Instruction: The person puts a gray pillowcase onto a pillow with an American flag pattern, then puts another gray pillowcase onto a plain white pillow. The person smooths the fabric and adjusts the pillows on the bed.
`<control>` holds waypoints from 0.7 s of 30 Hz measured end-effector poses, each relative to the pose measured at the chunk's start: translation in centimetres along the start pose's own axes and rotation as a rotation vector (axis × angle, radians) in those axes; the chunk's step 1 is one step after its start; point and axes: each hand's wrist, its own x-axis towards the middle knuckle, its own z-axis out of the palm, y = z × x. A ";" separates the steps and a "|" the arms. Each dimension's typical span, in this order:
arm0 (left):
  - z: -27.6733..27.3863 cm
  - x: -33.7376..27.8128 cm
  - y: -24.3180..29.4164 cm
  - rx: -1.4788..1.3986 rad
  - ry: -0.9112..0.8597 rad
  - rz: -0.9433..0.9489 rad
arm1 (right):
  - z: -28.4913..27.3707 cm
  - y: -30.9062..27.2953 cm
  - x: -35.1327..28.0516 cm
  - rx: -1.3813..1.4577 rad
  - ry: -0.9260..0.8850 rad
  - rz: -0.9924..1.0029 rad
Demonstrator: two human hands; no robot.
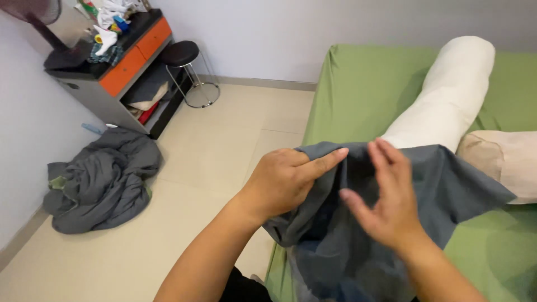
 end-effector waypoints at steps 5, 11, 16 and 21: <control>-2.3 0.2 1.4 0.323 0.267 0.285 | 5.2 -5.7 1.5 0.311 -0.080 -0.003; -6.2 -1.1 -3.3 0.690 0.325 0.135 | 4.9 -1.2 1.4 0.042 -0.023 0.046; -8.9 -5.0 -12.5 0.616 0.337 -0.219 | 1.7 3.1 1.5 -0.172 -0.612 0.297; -2.5 -5.4 -15.0 -0.625 0.258 -0.552 | -3.6 6.5 -0.2 -0.161 -0.347 0.400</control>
